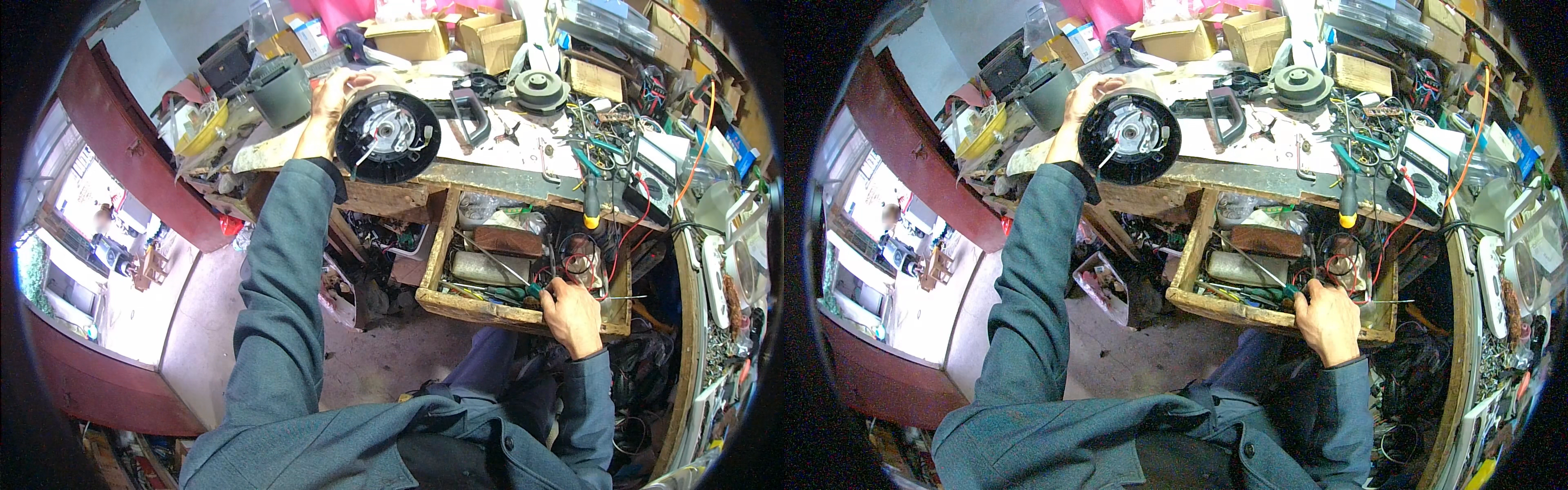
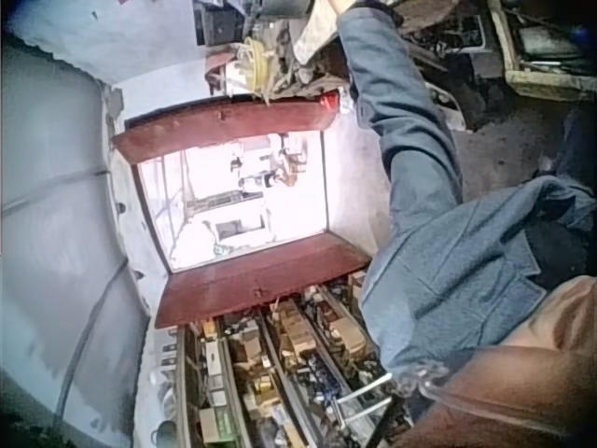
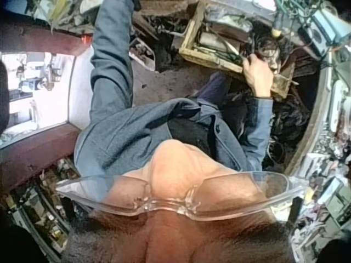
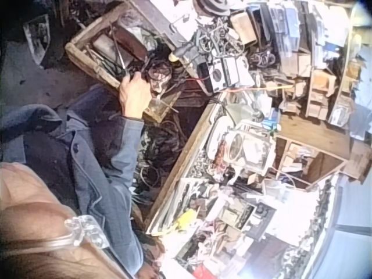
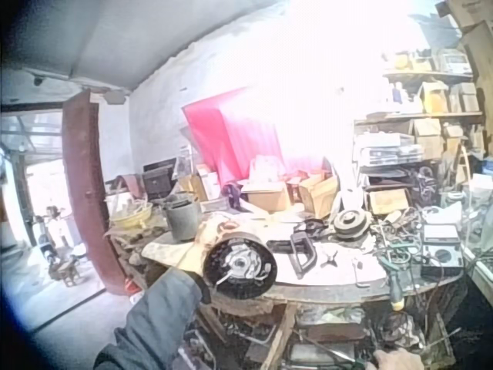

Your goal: The person disassembles a blender base, uses a screwdriver to adjust internal components, and then uses pliers to manipulate the power cord and housing. The person works at a cluttered workbench in a workshop.

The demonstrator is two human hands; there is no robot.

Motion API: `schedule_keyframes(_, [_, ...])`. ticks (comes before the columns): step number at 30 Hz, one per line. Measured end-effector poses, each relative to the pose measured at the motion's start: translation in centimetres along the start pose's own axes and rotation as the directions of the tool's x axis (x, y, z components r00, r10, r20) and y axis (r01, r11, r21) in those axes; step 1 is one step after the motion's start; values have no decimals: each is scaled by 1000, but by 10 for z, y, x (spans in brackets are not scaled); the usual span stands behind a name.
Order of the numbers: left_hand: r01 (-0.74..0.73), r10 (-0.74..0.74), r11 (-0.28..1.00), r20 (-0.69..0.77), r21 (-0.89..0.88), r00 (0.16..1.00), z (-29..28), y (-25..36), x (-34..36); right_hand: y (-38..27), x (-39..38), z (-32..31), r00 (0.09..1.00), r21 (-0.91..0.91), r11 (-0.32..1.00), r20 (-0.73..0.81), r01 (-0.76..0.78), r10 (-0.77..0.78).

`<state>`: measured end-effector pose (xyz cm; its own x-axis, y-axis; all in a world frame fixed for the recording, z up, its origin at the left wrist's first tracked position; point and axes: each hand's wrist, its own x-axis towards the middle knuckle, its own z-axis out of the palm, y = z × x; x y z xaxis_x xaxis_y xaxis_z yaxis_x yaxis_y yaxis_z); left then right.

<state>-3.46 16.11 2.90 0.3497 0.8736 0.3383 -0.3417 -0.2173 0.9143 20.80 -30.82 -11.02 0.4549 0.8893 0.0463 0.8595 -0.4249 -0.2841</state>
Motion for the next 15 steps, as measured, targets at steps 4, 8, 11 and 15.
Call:
schedule_keyframes(4, [-11, 11, 1000, 2, -2, 1000, 1, 0, 3, -2, 0, -3, 1000, -5, 1000, 10, -8, 8])
schedule_keyframes(8, [-9, 9, 1000, -5, -3, 1000, 0, 0, 1, -1, -1, -1, 1000, -2, 1000, -6, 0, 0])
schedule_keyframes(11, [-6, 6, 1000, -6, -6, 1000, -2, -1, -4, -1, 0, 0, 1000, -2, 1000, -19, 9, -9])
schedule_keyframes(15, [-1, 1, 1000, -10, -14, 1000, -3, -1, -7, -1, 0, 0, 1000, -16, 1000, -23, 10, -10])
